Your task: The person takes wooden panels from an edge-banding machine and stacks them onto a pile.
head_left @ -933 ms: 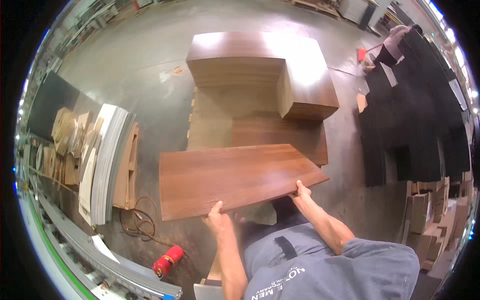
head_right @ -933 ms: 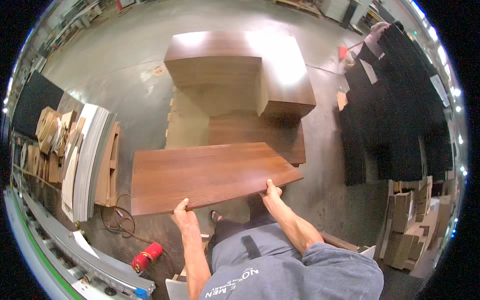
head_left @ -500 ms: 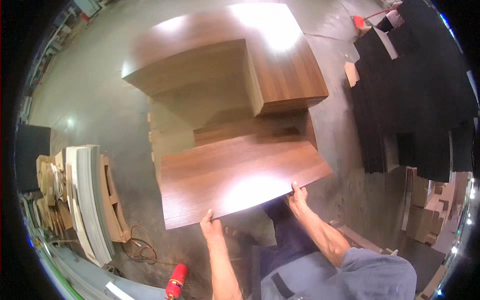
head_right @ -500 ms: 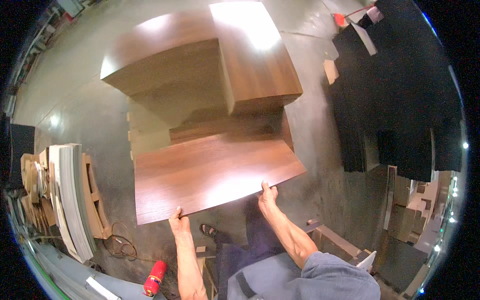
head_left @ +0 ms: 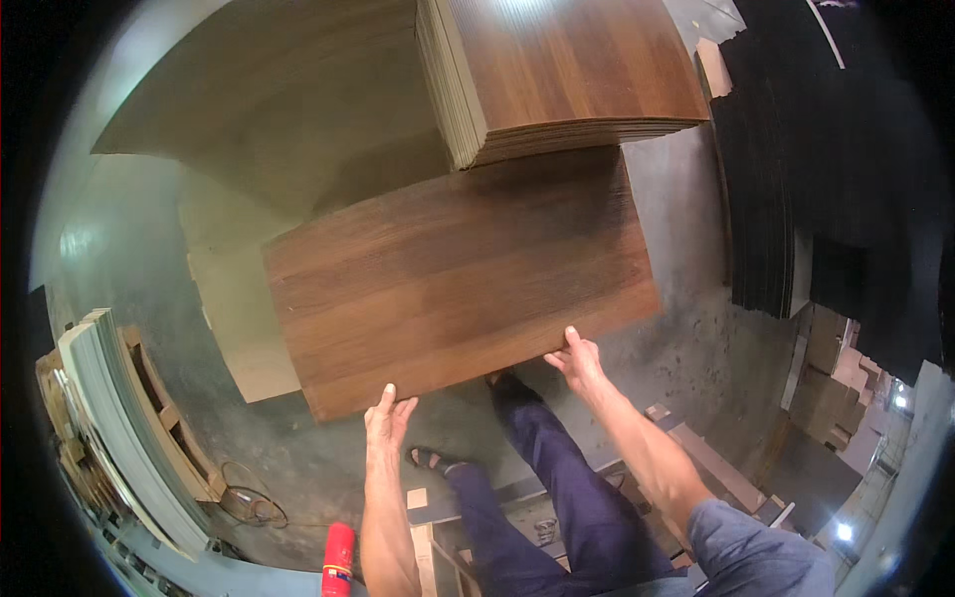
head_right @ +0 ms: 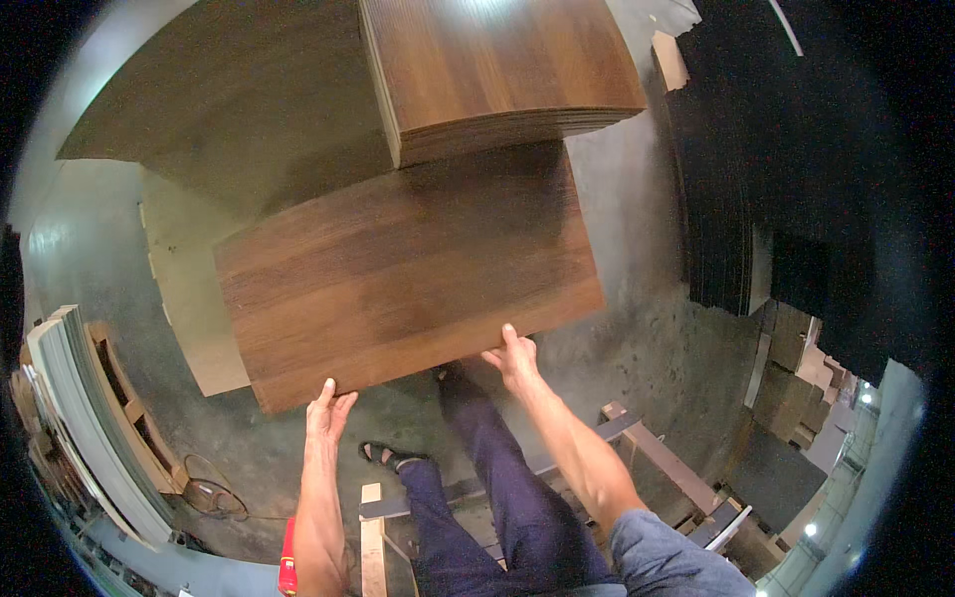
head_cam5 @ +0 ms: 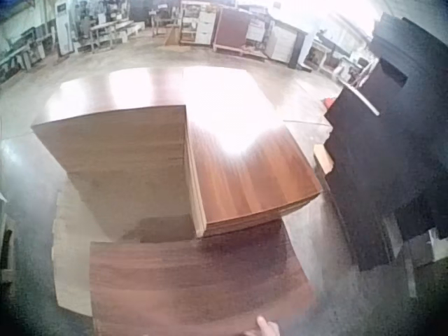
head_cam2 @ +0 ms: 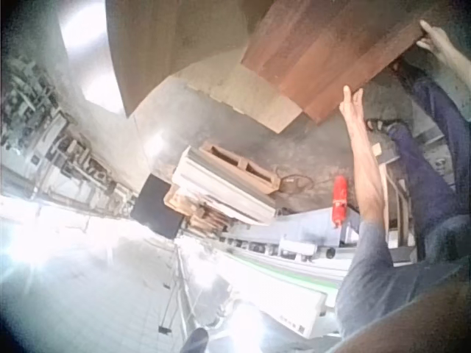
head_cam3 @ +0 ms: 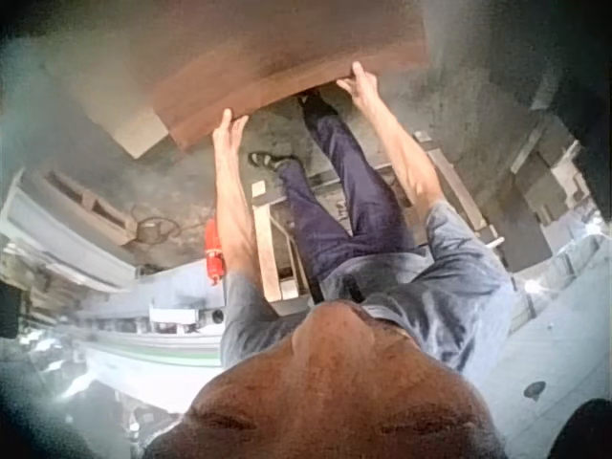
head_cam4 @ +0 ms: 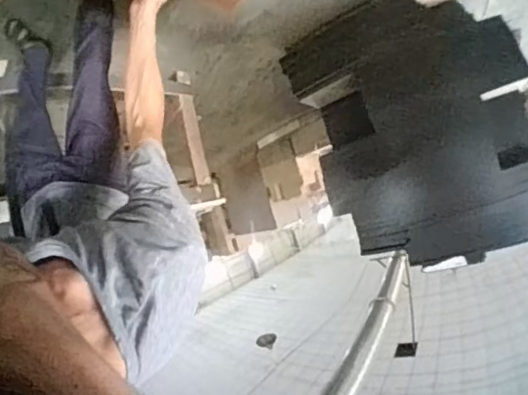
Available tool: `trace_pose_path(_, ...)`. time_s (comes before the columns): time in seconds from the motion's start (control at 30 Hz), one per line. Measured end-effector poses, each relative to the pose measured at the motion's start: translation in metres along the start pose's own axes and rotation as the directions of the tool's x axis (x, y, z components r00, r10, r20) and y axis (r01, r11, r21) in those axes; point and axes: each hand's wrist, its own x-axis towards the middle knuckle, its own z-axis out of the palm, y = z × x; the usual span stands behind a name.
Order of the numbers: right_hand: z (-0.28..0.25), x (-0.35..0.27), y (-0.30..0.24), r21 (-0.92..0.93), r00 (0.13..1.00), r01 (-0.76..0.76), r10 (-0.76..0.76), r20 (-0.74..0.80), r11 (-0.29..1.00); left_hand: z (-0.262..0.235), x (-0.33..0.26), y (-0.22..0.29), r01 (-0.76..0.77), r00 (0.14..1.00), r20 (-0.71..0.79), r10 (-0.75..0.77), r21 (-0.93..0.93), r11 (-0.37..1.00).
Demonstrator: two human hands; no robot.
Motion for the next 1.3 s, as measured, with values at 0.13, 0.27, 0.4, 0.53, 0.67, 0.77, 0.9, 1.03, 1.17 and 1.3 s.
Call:
trace_pose_path(0.13, -0.003, 0.032, -0.023, -0.234, 0.978, -0.208, 0.199, -0.063, 0.950, 0.006, 0.017, 0.010, 0.205, 0.974, -0.171, -0.148, 0.390, 0.898)
trace_pose_path(0.27, -0.020, 0.050, -0.073, -0.586, 0.986, 0.164, -0.120, 0.114, 0.794, -0.023, 0.024, 0.046, -0.108, 0.882, -0.177, 0.438, 0.826, 0.553)
trace_pose_path(0.4, -0.044, 0.100, -0.152, -0.852, 0.628, 0.447, -0.774, 0.083, 0.271, -0.049, 0.070, 0.102, -0.162, 0.535, -0.041, 0.844, 0.975, 0.150)
trace_pose_path(0.53, -0.055, 0.154, -0.203, -0.929, 0.530, 0.370, -0.817, 0.227, -0.018, -0.040, 0.118, 0.123, -0.262, 0.744, -0.066, 0.665, 0.886, 0.381)
trace_pose_path(0.67, -0.048, 0.168, -0.214, -0.814, 0.701, 0.489, -0.696, 0.154, 0.314, -0.031, 0.120, 0.122, -0.299, 0.801, -0.063, 0.595, 0.819, 0.490)
trace_pose_path(0.77, -0.041, 0.165, -0.220, -0.815, 0.770, 0.375, -0.637, 0.009, 0.441, -0.021, 0.117, 0.122, -0.276, 0.812, -0.049, 0.582, 0.847, 0.455)
trace_pose_path(0.9, -0.041, 0.167, -0.231, -0.863, 0.793, 0.325, -0.608, 0.026, 0.387, -0.003, 0.114, 0.118, -0.298, 0.817, -0.091, 0.569, 0.779, 0.552)
trace_pose_path(1.03, -0.049, 0.174, -0.235, -0.902, 0.733, 0.363, -0.669, 0.121, 0.234, 0.007, 0.103, 0.114, -0.338, 0.800, -0.063, 0.597, 0.774, 0.535)
trace_pose_path(1.17, -0.049, 0.181, -0.234, -0.856, 0.768, 0.415, -0.623, 0.147, 0.310, 0.008, 0.101, 0.120, -0.311, 0.790, -0.088, 0.607, 0.796, 0.520)
trace_pose_path(1.3, -0.072, 0.163, -0.228, -0.851, 0.801, 0.496, -0.469, 0.372, 0.173, 0.006, 0.088, 0.104, -0.064, 0.586, 0.013, 0.810, 0.998, 0.030)
